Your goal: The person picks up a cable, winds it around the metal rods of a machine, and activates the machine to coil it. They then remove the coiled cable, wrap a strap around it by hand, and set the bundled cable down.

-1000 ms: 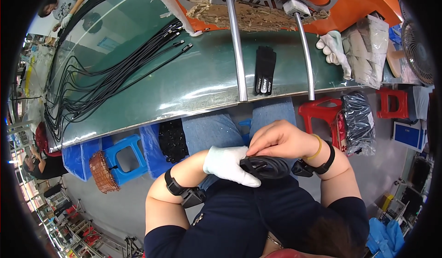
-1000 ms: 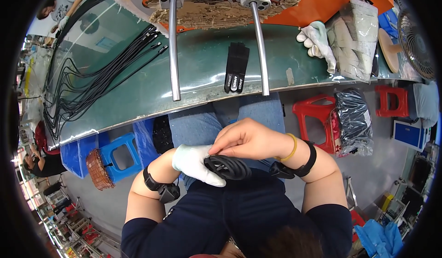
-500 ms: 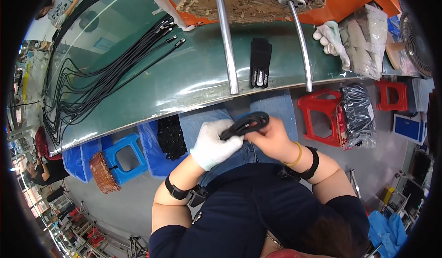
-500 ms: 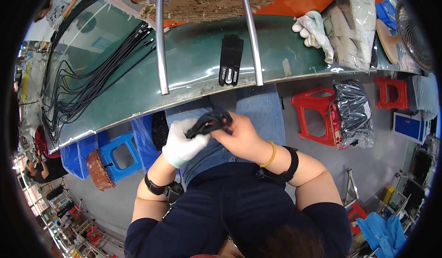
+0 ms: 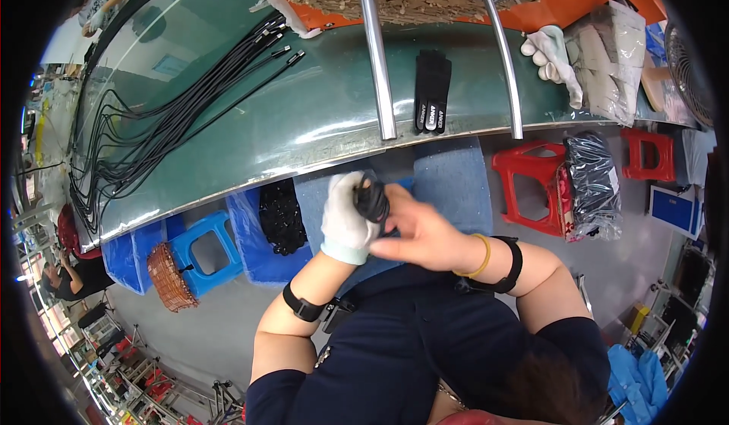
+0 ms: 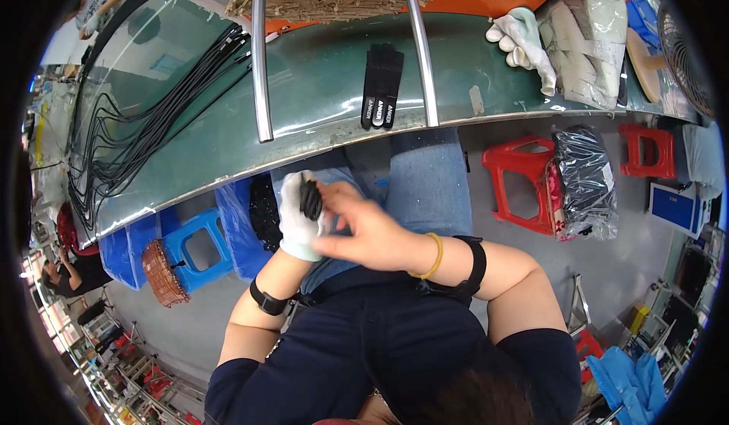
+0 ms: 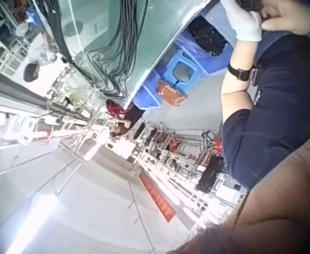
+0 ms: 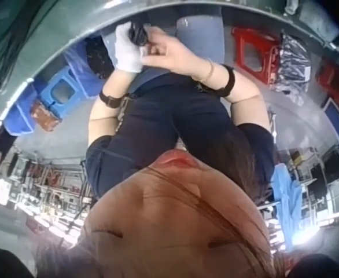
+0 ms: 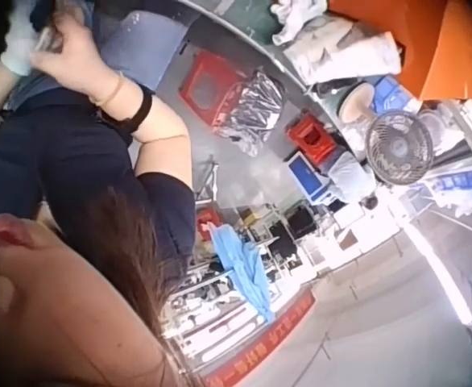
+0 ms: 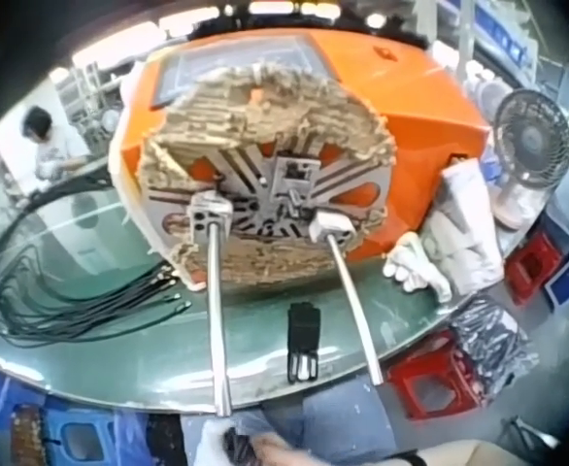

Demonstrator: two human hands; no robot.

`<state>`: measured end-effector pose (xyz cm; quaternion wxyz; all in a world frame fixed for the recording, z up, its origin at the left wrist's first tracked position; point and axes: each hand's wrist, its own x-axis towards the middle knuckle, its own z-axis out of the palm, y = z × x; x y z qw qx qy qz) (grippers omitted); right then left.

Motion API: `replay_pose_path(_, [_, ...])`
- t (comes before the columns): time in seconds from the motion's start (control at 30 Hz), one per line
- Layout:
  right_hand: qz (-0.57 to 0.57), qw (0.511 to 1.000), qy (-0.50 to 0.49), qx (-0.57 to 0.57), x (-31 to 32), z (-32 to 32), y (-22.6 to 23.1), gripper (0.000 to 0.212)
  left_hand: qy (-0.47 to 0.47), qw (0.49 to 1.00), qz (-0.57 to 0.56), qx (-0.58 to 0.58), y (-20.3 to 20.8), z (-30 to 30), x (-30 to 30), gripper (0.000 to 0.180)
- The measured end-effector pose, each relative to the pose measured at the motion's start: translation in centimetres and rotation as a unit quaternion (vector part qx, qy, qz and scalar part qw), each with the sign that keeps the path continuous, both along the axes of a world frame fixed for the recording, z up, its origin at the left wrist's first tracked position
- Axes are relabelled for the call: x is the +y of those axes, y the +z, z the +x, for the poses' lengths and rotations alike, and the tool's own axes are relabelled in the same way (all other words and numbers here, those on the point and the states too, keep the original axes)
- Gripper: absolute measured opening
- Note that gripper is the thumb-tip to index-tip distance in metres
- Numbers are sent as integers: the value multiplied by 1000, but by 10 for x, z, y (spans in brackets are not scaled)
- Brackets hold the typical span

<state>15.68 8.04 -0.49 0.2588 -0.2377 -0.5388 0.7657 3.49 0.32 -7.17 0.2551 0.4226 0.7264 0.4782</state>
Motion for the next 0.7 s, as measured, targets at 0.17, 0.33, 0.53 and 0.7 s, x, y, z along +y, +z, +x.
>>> replay_pose_path(0.17, [14,964,264,4,14,-5,8,19,-57,967,44,244,3,-28,-51,58])
replay_pose_path(0.33, [275,940,195,46,78,17,30,17,110,912,-307,250,-19,-65,-146,50])
replay_pose_path(0.53, [420,870,-177,-188,150,17,30,15,-232,893,-333,193,35,-75,-99,27])
replay_pose_path(0.7, [485,823,-192,-224,162,-2,11,14,-363,892,103,250,111,-34,38,21])
